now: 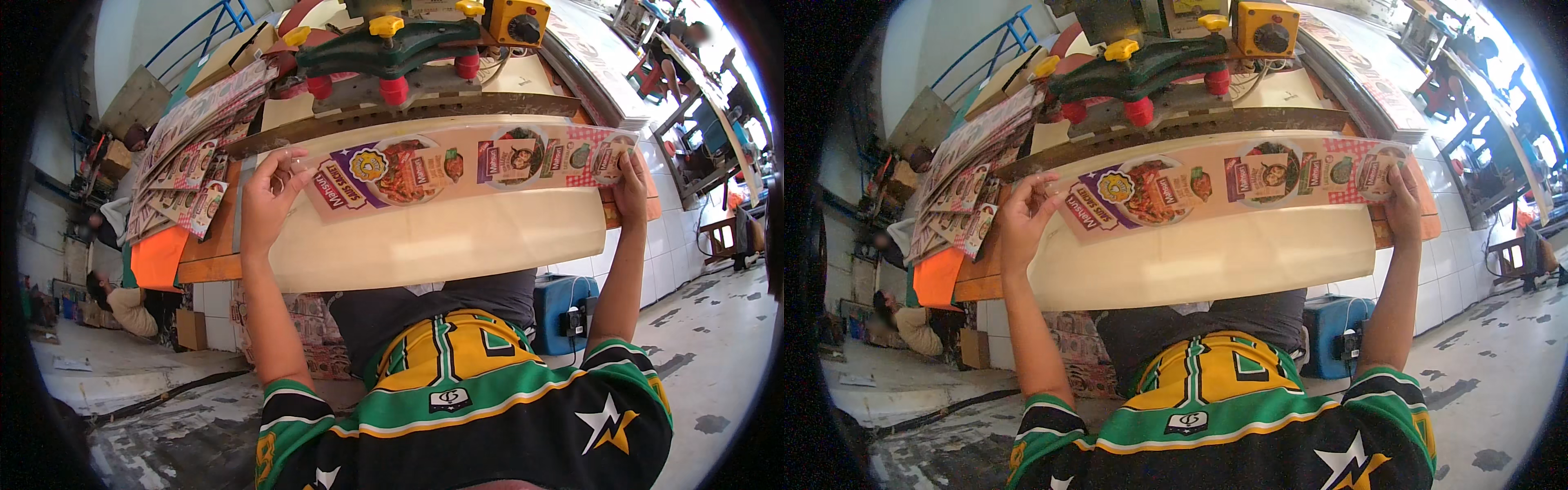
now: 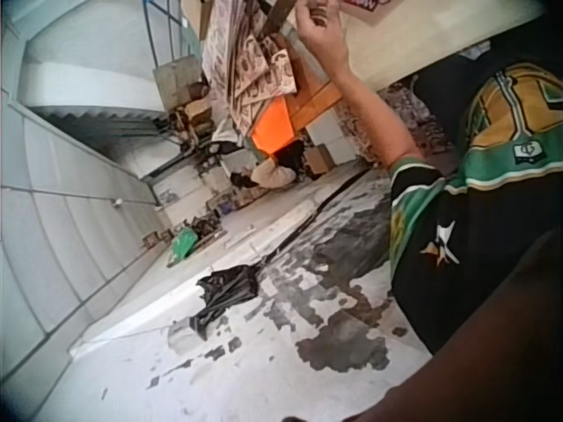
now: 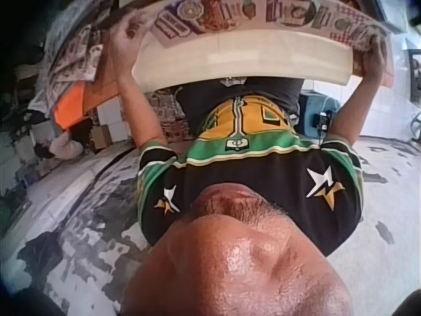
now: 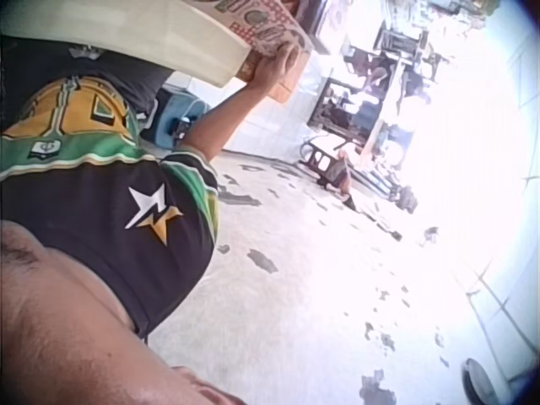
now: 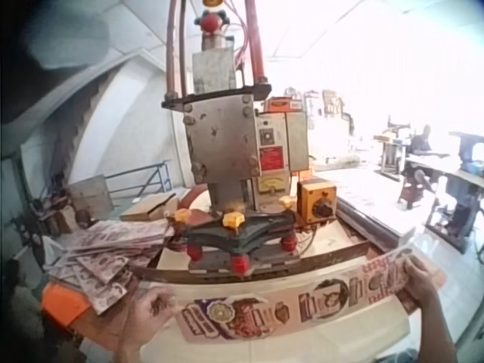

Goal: The person repeatedly picks up printed label strips, aligns them on the workstation, and folds them by hand.

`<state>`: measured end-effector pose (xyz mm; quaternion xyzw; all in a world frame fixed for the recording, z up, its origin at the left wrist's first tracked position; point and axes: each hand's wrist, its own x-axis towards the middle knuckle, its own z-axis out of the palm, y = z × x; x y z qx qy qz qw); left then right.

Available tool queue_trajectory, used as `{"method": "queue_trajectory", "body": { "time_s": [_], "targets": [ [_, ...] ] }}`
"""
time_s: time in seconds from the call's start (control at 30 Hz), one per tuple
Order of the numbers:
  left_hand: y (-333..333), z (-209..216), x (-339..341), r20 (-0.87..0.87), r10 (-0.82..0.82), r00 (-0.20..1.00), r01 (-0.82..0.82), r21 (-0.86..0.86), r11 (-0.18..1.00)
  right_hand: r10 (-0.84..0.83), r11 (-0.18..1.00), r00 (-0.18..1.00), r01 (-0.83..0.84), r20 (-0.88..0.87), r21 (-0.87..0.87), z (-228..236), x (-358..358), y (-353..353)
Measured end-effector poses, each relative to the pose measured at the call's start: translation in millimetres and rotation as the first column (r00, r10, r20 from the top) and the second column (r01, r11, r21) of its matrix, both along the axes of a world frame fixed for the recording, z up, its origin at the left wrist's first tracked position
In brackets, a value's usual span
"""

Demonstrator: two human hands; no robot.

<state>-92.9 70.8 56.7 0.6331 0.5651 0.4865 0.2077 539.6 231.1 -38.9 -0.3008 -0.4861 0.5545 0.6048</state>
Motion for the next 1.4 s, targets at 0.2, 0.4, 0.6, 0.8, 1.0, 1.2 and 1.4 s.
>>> {"method": "queue_trajectory", "body": {
  "time_s": [0.2, 0.4, 0.6, 0.8, 1.0, 1.2, 1.4],
  "targets": [
    [5.1, 7.5, 8.0, -0.303, 0.124, 0.945, -0.077, 0.162, 0.984, 0.019, 1.000, 0.997, -0.018, 0.081, -0.013, -5.4, 10.3, -1.7],
    [-3.7, -13.2, 7.5, -0.087, 0.327, 0.941, -0.288, 0.301, 0.909, 0.152, 0.988, 0.967, -0.146, 0.203, -0.044, 8.2, -12.8, -13.2],
    [3.9, -32.9, 27.6, 0.685, 0.186, 0.705, -0.464, 0.246, 0.851, 0.172, 0.985, 0.960, -0.162, 0.221, -0.059, 12.6, -21.8, -16.4],
    [-0.8, -35.4, 24.6, 0.903, 0.049, 0.426, -0.516, 0.199, 0.833, 0.156, 0.988, 0.963, -0.152, 0.218, -0.037, 13.2, -23.7, -18.0],
    [-11.6, -60.8, -53.8, 0.928, -0.254, -0.273, -0.584, 0.050, 0.810, 0.155, 0.988, 0.977, -0.150, 0.145, -0.042, 9.8, -17.5, -12.8],
    [-37.1, -56.1, -40.3, 0.969, -0.206, 0.134, -0.506, 0.246, 0.827, 0.163, 0.987, 0.973, -0.163, 0.161, -0.014, 7.0, -15.1, -9.1],
    [-97.0, -54.7, -44.8, 0.886, 0.138, 0.442, -0.626, 0.195, 0.755, 0.164, 0.986, 0.969, -0.166, 0.184, -0.009, 9.0, -16.4, -9.6]
  ]
}}
